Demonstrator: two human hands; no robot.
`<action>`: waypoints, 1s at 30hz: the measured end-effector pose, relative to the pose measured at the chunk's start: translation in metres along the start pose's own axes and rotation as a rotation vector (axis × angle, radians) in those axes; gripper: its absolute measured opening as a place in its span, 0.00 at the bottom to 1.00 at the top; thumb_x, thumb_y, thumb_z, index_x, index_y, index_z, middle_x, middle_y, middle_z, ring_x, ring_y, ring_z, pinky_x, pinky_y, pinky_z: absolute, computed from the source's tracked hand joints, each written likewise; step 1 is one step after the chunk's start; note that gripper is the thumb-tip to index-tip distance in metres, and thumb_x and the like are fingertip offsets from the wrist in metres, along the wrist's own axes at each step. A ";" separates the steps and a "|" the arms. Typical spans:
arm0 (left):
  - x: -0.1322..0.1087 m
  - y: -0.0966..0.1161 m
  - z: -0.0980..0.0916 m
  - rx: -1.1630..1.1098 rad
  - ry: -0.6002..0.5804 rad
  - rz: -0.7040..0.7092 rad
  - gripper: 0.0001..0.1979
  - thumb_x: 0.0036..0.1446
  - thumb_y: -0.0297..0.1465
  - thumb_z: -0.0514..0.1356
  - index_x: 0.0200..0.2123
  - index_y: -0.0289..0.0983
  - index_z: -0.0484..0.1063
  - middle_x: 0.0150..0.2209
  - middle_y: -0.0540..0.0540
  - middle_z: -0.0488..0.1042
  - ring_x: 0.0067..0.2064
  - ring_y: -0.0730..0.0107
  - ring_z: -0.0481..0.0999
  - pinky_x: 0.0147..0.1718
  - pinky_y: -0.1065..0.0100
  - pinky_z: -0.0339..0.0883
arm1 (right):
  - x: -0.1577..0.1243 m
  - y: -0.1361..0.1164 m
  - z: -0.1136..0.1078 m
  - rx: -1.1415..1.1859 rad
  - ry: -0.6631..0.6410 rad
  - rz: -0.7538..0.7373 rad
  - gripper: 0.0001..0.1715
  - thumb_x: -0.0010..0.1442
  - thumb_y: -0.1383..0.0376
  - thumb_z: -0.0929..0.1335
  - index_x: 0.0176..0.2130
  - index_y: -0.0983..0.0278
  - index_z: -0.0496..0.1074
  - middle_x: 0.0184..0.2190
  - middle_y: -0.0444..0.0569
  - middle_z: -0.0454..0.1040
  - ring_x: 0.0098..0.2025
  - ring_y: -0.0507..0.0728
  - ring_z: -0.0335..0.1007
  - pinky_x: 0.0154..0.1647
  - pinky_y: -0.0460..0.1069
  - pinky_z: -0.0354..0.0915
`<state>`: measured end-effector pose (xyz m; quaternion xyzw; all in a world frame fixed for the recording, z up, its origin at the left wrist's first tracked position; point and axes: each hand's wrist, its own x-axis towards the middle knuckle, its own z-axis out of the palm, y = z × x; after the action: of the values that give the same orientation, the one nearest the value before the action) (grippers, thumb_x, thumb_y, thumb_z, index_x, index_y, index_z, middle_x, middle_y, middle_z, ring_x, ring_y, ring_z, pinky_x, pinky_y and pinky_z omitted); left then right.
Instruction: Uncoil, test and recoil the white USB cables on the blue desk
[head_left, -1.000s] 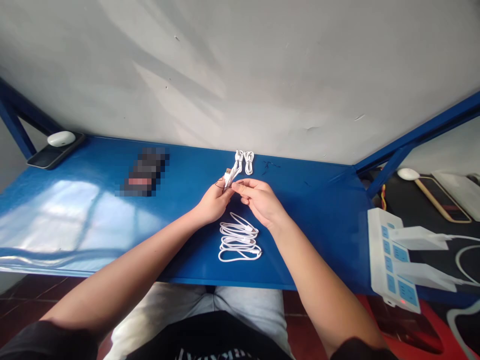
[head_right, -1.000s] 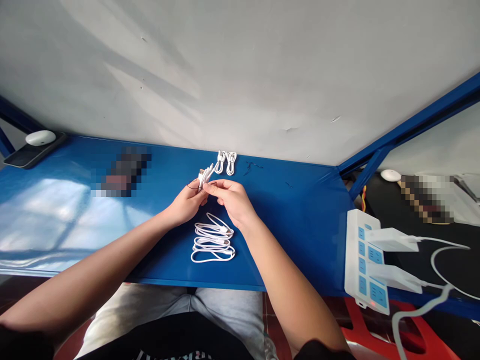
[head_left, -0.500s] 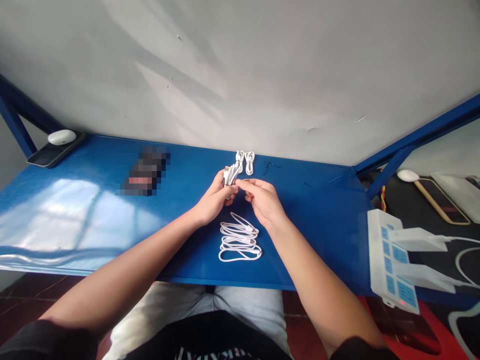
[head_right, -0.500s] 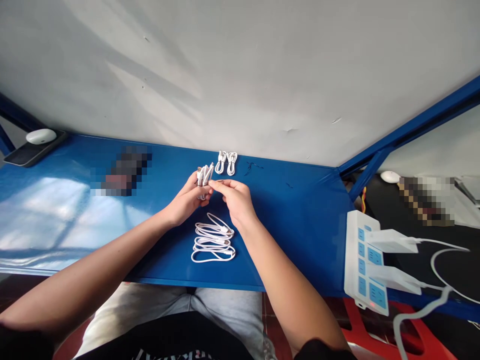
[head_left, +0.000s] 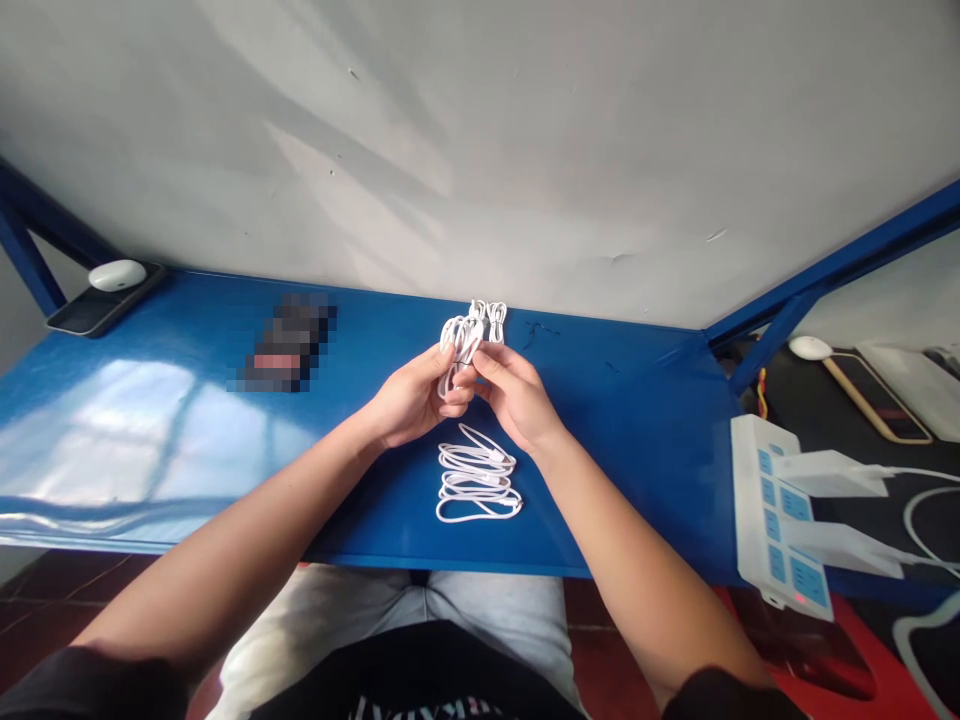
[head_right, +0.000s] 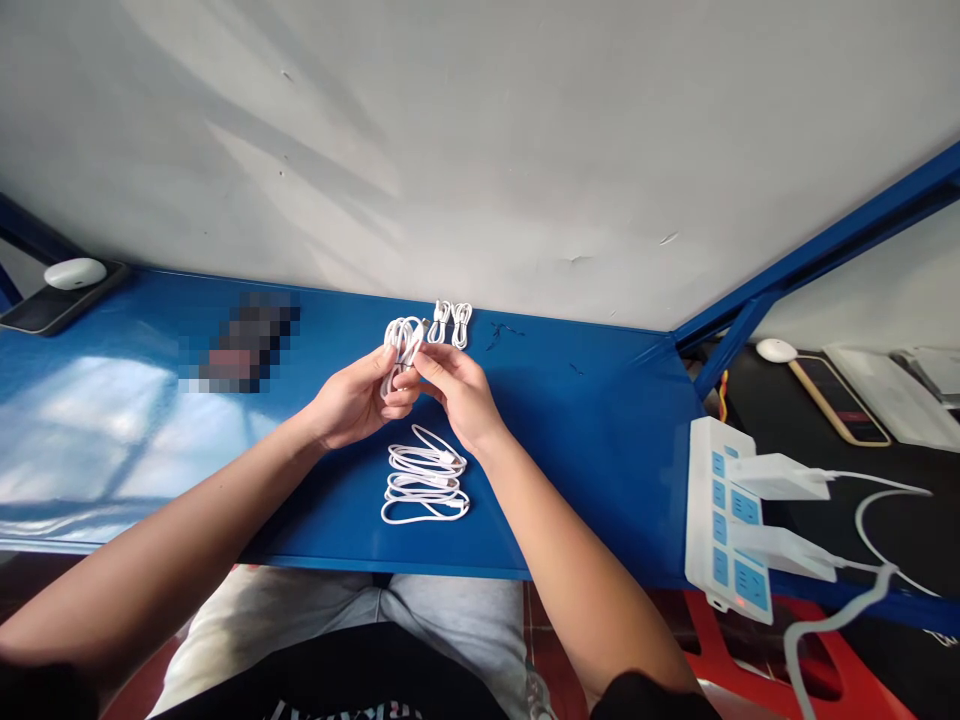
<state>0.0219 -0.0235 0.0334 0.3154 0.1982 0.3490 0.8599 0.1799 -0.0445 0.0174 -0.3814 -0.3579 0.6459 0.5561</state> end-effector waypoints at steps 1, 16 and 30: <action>-0.001 0.003 0.000 -0.036 -0.010 -0.026 0.10 0.65 0.37 0.61 0.41 0.35 0.72 0.29 0.50 0.59 0.25 0.79 0.58 0.21 0.77 0.53 | 0.000 0.000 0.000 0.002 -0.026 -0.001 0.22 0.52 0.52 0.79 0.44 0.58 0.77 0.34 0.44 0.79 0.37 0.56 0.77 0.45 0.54 0.74; -0.008 0.013 -0.010 -0.129 0.011 -0.367 0.14 0.67 0.43 0.57 0.38 0.39 0.73 0.24 0.54 0.50 0.18 0.82 0.46 0.14 0.77 0.40 | -0.001 0.003 0.003 -0.039 0.041 -0.007 0.17 0.45 0.56 0.82 0.35 0.57 0.82 0.37 0.44 0.82 0.46 0.58 0.78 0.51 0.53 0.72; -0.003 0.010 -0.004 -0.104 0.020 -0.253 0.17 0.67 0.46 0.57 0.36 0.39 0.73 0.20 0.57 0.48 0.15 0.85 0.36 0.08 0.79 0.39 | -0.004 0.006 0.014 0.086 0.076 0.009 0.20 0.46 0.56 0.82 0.37 0.58 0.77 0.32 0.41 0.80 0.39 0.54 0.77 0.48 0.51 0.72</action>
<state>0.0131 -0.0182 0.0378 0.2392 0.2265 0.2509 0.9102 0.1655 -0.0502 0.0192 -0.3829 -0.3067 0.6484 0.5822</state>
